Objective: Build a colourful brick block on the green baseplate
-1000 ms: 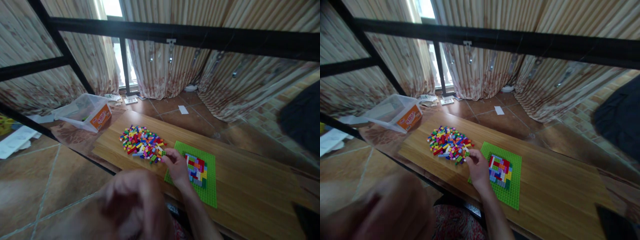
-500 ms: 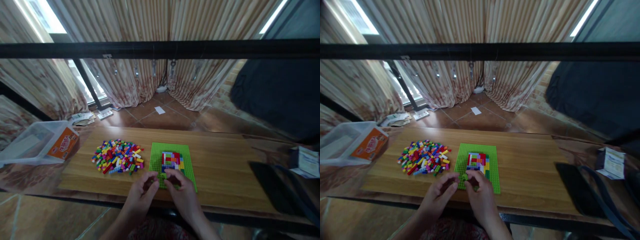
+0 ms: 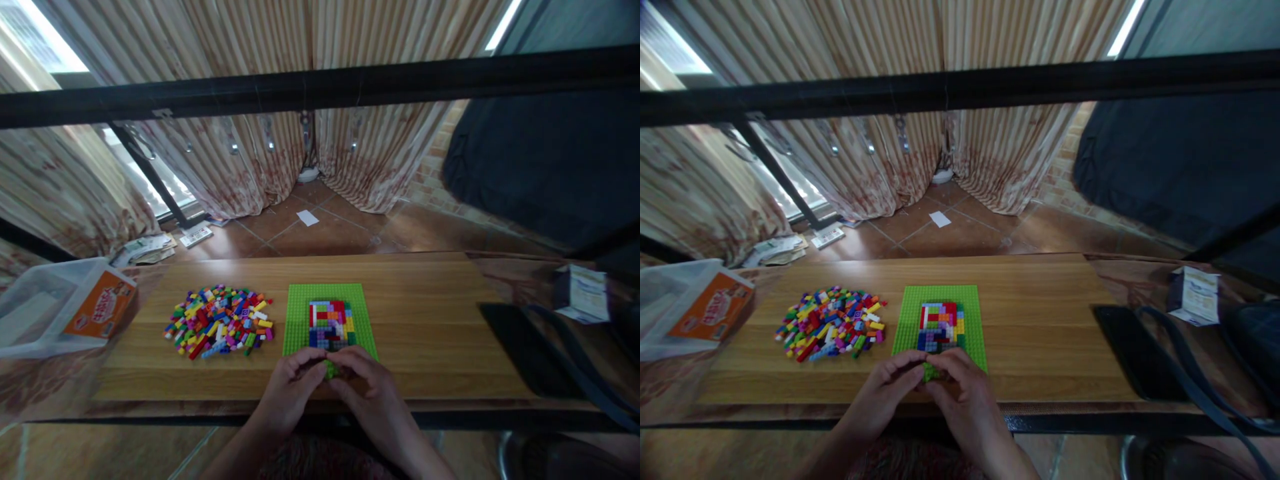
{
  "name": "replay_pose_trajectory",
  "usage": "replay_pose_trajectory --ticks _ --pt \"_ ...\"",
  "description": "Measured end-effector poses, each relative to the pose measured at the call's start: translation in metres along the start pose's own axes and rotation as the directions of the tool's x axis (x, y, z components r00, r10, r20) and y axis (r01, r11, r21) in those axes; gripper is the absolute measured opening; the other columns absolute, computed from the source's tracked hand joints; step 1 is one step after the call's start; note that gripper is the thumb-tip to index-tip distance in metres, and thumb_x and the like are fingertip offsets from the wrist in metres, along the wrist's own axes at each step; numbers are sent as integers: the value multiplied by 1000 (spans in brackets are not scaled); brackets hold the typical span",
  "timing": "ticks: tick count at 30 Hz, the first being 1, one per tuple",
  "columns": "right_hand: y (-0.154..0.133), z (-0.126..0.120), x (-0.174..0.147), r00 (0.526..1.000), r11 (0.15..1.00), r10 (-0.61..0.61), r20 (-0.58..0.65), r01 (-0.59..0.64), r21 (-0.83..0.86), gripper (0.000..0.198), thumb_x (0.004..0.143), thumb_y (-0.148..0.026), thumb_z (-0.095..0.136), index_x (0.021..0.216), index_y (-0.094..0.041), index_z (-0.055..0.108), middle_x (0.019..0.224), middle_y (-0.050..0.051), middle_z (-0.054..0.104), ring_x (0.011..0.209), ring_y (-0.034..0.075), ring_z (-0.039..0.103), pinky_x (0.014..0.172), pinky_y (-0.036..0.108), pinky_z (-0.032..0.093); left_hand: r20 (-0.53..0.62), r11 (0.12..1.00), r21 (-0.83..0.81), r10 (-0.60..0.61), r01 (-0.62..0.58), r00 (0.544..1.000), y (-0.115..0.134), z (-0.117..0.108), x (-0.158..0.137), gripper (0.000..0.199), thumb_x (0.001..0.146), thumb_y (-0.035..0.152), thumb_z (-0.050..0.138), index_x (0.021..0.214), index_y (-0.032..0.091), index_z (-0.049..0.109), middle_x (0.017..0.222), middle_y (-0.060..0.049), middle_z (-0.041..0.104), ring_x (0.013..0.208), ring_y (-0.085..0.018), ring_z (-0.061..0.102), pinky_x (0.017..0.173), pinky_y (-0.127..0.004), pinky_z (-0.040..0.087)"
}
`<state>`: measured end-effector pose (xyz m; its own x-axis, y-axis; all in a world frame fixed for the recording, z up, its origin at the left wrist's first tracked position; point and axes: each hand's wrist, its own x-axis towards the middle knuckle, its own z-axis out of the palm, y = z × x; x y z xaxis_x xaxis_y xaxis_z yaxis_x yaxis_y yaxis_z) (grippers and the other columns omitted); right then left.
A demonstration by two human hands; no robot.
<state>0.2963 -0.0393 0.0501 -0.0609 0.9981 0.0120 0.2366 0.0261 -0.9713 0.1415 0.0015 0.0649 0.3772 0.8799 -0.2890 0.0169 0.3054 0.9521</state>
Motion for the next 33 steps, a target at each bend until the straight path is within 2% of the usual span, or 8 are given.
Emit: replay_pose_trajectory --ticks 4,6,9,12,16,20,28,33 --pt "3 -8 3 1000 999 11 -5 -11 32 22 83 -29 62 105 -29 67 103 2 63 91 15 60 80 28 48 -18 997 -73 -16 15 1000 -5 6 4 32 76 33 65 104 17 66 91 -6 70 84 -19 64 74 -30 52" --pt "9 -15 10 999 1000 6 -44 -6 -2 21 82 -29 62 103 -28 68 99 2 64 86 16 60 77 28 49 -45 999 -54 2 -4 999 -10 5 7 37 76 32 65 110 17 62 92 -7 69 83 -18 63 73 -30 52" --pt "26 -31 30 980 993 -16 -198 -8 -117 23 80 -30 63 102 -25 68 91 3 64 80 17 59 75 31 49 -153 991 90 108 -95 982 -19 -2 12 33 79 30 62 109 17 61 95 -7 67 83 -17 62 73 -28 50" --pt "43 -47 56 946 974 6 -325 -80 -214 25 78 -31 62 100 -22 69 89 4 64 80 18 60 75 33 48 -239 943 295 228 -154 944 -29 -13 16 26 82 29 56 105 17 60 96 -6 66 77 -15 60 70 -27 49" --pt "50 -54 82 958 948 -12 -287 -80 -306 26 75 -29 61 98 -20 69 84 3 64 75 17 59 72 32 48 -256 863 481 304 -152 917 -37 -22 18 23 85 26 53 105 18 59 96 -6 66 78 -17 61 72 -30 50" --pt "47 -51 92 977 927 -8 -212 -73 -368 25 74 -25 60 97 -21 69 82 2 64 73 15 58 70 31 48 -200 777 598 380 -195 903 -43 -25 18 22 85 22 52 105 19 60 94 -5 66 78 -17 61 74 -31 50" --pt "56 -56 95 987 939 33 -158 -85 -334 31 75 -30 63 104 -21 68 85 2 67 72 15 60 69 31 49 -132 700 663 460 -267 878 -50 -29 22 24 87 16 49 108 20 59 99 -6 66 86 -18 62 77 -31 51" --pt "65 -59 98 984 964 67 -165 -106 -243 31 77 -37 63 102 -21 70 95 5 72 84 19 65 79 35 51 -123 686 673 475 -278 872 -50 -26 21 23 87 15 48 106 21 60 102 -6 66 93 -19 62 81 -31 51"
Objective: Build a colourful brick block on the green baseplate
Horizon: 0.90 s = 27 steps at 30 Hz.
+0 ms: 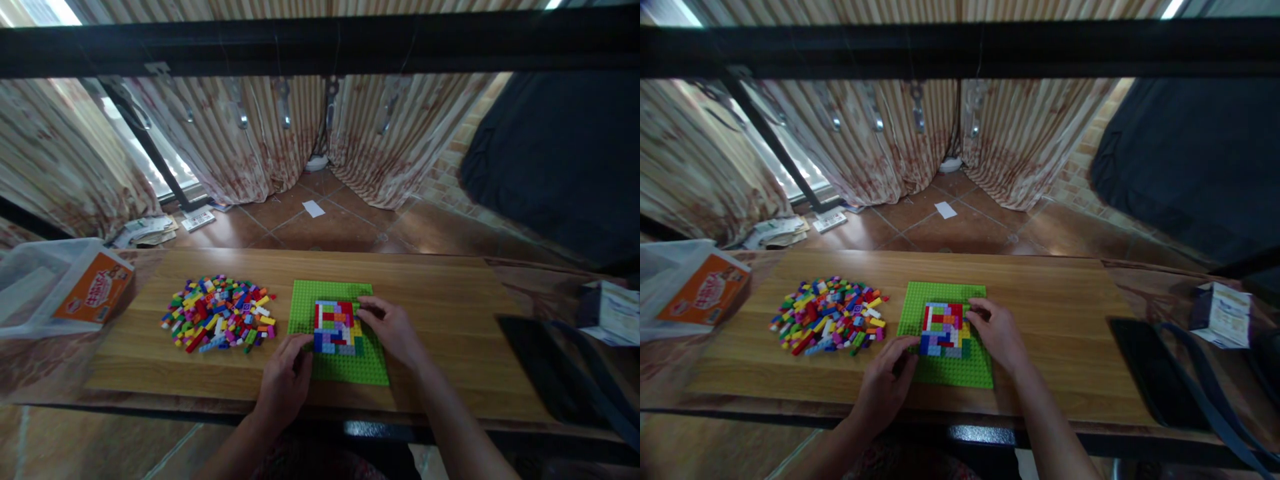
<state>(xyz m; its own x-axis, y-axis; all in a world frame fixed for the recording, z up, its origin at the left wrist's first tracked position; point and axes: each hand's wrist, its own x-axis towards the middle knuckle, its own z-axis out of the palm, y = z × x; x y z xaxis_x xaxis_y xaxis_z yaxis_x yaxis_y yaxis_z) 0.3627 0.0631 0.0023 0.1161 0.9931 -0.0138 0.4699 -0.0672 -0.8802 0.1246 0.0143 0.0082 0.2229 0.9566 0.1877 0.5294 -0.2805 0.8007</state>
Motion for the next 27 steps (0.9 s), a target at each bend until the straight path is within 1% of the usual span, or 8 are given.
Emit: replay_pose_trajectory --ticks 3,6,13,19,23,27 --pt "1 1 2 1000 1000 9 -20 -10 -15 27 78 -38 62 98 -22 72 99 5 73 89 21 66 84 38 50 1 1000 4 -1 1 1000 1 1 -1 24 87 14 47 107 21 60 102 -7 65 94 -19 62 82 -31 51" --pt "0 3 3 1000 1000 7 -17 -8 -26 26 78 -38 61 95 -22 73 97 5 73 88 21 66 84 38 50 -1 1000 3 -3 3 1000 1 1 -1 24 87 14 47 106 21 60 102 -6 65 93 -18 63 82 -30 51" --pt "-3 1 12 999 995 48 12 -46 -87 22 75 -35 61 87 -22 74 85 4 74 77 20 66 73 34 50 3 1000 -7 -17 17 1000 0 2 -2 24 87 15 47 107 21 60 101 -7 66 91 -18 63 81 -30 52" --pt "-1 -5 27 989 985 100 110 -83 -153 16 69 -30 65 79 -21 74 73 3 73 65 17 63 62 30 46 -8 1000 -8 -21 21 1000 -2 4 -2 23 87 15 47 105 21 60 102 -6 66 92 -18 63 82 -31 51" --pt "-8 -6 26 993 982 76 92 -59 -177 16 68 -30 65 78 -21 75 71 3 72 65 18 63 62 30 44 -19 1000 1 0 0 1000 -4 5 -2 23 87 14 47 105 21 60 102 -6 65 94 -18 62 84 -31 51" --pt "-11 -5 19 998 985 34 62 -23 -171 22 70 -36 64 82 -21 75 78 4 74 70 19 65 64 31 45 -5 999 8 40 -40 999 -4 3 -3 24 88 14 47 106 22 60 104 -6 65 97 -18 62 86 -32 50"
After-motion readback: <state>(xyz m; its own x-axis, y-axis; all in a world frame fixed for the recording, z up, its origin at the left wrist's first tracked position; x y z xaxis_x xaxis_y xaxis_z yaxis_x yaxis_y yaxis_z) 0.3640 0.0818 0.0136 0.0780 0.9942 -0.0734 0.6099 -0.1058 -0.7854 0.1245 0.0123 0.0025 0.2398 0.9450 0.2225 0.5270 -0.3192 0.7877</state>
